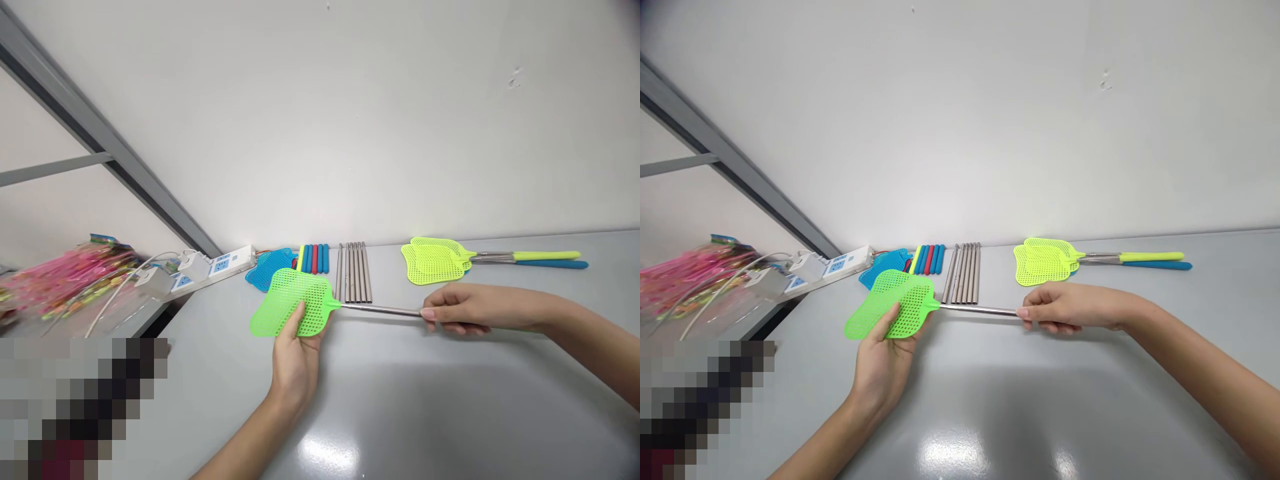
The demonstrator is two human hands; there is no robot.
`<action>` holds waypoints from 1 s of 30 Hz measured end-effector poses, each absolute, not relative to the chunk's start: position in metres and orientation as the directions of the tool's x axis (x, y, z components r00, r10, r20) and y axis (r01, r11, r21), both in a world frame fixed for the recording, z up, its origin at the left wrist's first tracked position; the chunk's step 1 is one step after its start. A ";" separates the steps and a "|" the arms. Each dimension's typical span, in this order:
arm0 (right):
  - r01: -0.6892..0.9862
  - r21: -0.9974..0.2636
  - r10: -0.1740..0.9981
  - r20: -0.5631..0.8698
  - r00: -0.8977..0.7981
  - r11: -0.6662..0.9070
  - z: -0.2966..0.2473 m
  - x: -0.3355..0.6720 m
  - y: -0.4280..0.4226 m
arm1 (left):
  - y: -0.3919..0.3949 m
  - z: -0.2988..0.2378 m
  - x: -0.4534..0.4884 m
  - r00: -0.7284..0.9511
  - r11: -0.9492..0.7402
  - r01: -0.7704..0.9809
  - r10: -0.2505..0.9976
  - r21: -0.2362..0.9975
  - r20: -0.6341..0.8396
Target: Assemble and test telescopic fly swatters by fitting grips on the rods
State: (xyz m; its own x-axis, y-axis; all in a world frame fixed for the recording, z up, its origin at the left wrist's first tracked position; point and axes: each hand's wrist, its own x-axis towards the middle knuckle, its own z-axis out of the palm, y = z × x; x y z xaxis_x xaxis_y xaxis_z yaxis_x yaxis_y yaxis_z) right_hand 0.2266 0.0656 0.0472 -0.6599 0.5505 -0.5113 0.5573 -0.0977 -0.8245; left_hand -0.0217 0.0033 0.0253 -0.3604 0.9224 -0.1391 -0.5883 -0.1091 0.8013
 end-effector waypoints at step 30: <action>0.691 -0.713 0.507 -0.556 -0.658 0.115 0.052 0.280 0.092 | 0.015 0.051 -0.049 0.199 0.569 -0.367 0.821 0.736 -0.535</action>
State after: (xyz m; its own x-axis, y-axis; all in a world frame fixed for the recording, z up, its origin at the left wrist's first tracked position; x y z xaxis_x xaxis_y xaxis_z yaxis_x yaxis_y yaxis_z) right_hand 0.2805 0.0919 0.0519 -0.6584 0.5070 -0.5563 0.6913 0.1150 -0.7134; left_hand -0.0491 0.0147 0.0510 0.1995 0.8208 -0.5352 -0.3668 0.5690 0.7360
